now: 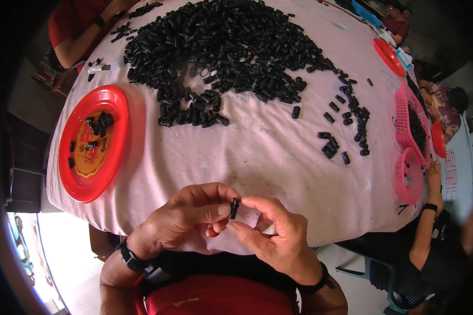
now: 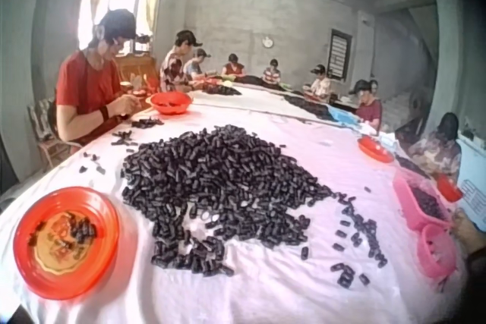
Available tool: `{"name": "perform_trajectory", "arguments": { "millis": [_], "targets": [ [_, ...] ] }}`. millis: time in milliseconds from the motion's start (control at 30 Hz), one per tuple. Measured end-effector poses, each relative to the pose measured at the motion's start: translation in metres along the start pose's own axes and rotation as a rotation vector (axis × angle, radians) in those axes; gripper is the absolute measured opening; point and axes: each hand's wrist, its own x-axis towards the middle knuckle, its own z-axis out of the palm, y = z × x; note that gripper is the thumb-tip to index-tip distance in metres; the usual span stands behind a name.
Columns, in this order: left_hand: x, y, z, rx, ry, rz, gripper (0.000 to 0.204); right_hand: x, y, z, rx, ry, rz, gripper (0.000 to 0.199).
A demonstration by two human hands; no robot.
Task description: Assembling small black plastic components at a table.
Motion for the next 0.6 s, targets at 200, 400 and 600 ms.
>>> {"name": "perform_trajectory", "arguments": {
  "millis": [200, 400, 600],
  "targets": [
    [0.0044, -0.0046, 0.0028, 0.004, 0.000, -0.005, 0.029, 0.0028, 0.0004, -0.0026, -0.013, -0.009, -0.072, 0.039],
    [0.0056, -0.0093, -0.0026, -0.059, -0.045, 0.017, 0.029, 0.0021, 0.0024, -0.0034, 0.013, -0.041, -0.083, 0.039],
    [0.0069, -0.0108, -0.0027, 0.051, -0.069, 0.063, 0.025, 0.0070, -0.0033, 0.0008, 0.067, -0.069, -0.117, 0.041]
  ]
}}
